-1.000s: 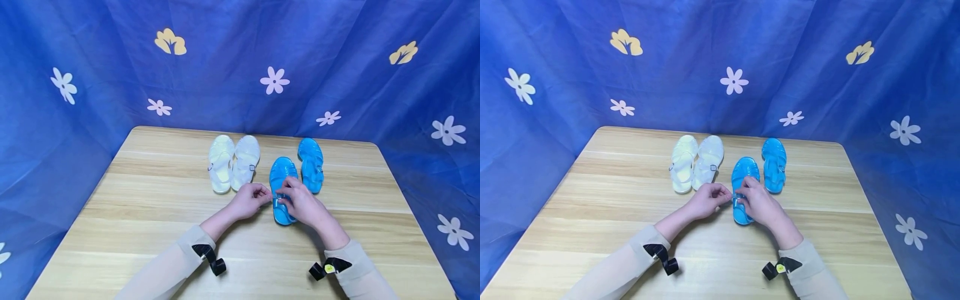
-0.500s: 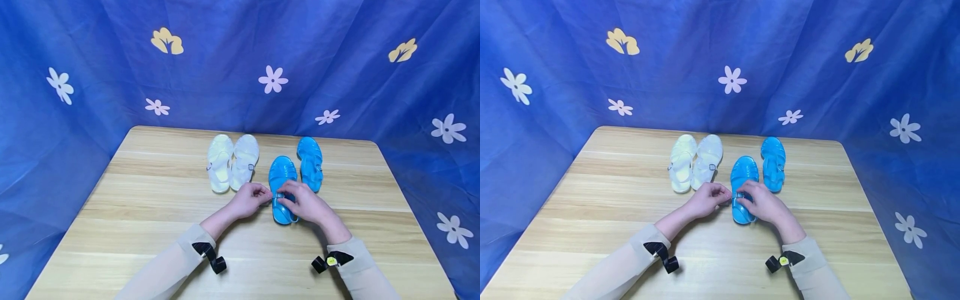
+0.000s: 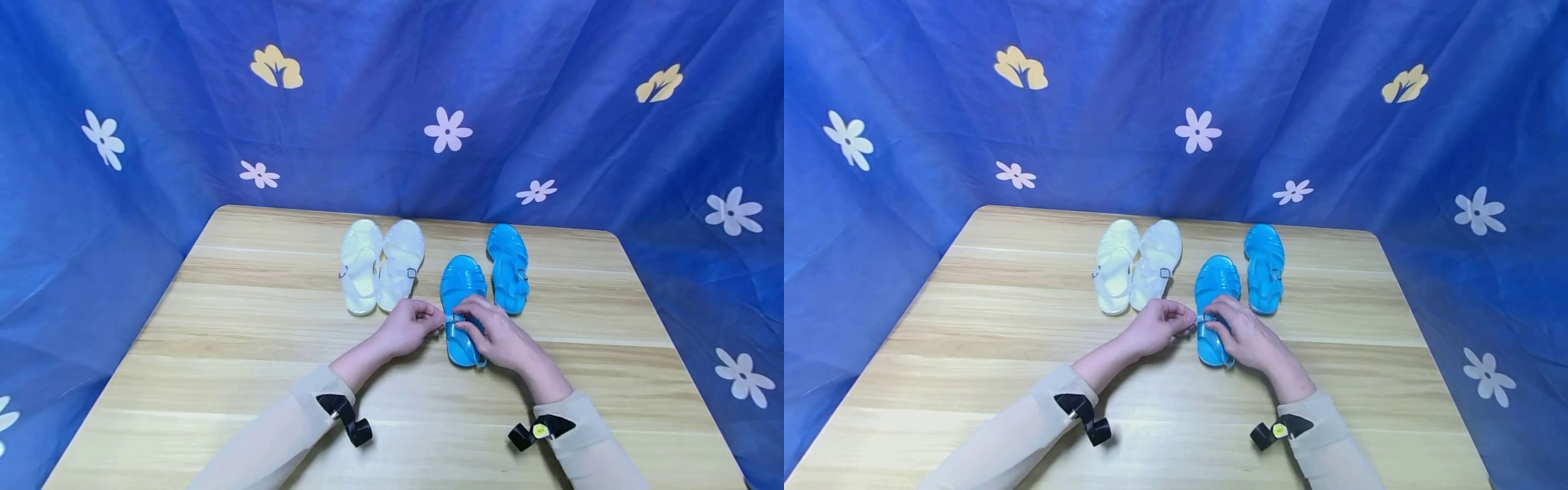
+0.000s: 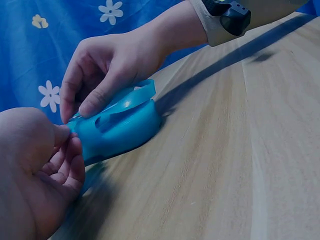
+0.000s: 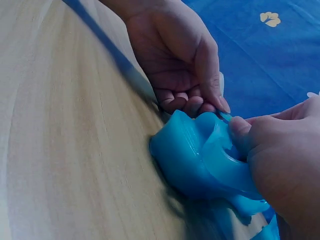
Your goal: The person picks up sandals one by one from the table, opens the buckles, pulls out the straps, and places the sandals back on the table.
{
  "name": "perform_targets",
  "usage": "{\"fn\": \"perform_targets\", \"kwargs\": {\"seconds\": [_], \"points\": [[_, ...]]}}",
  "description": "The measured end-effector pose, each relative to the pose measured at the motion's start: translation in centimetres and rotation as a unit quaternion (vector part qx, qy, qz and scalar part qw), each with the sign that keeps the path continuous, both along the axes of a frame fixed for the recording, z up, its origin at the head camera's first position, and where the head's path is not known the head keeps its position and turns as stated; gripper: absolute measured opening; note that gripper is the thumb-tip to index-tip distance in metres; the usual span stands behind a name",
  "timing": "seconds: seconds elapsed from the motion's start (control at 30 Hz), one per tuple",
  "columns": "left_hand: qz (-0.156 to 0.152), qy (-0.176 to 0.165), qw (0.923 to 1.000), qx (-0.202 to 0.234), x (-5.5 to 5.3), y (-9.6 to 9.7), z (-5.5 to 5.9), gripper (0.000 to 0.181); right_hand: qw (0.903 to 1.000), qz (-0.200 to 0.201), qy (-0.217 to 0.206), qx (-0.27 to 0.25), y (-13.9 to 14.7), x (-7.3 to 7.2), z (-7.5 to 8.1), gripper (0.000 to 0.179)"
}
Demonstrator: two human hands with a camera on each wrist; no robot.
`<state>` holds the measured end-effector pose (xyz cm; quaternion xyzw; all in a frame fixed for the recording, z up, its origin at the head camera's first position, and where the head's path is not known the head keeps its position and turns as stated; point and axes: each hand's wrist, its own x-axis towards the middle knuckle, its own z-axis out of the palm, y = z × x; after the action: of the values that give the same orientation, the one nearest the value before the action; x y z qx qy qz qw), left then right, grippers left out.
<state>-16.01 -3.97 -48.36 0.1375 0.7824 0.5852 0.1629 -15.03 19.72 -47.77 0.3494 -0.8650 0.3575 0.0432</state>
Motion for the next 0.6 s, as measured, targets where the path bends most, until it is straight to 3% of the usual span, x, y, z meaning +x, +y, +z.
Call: {"fn": "perform_targets", "kwargs": {"seconds": [0.6], "points": [[0.004,-0.024,0.9995,0.018,0.10,0.97,0.42,0.018,0.9995,-0.025,-0.009,-0.018,-0.53,0.15,-0.39,0.020]]}}
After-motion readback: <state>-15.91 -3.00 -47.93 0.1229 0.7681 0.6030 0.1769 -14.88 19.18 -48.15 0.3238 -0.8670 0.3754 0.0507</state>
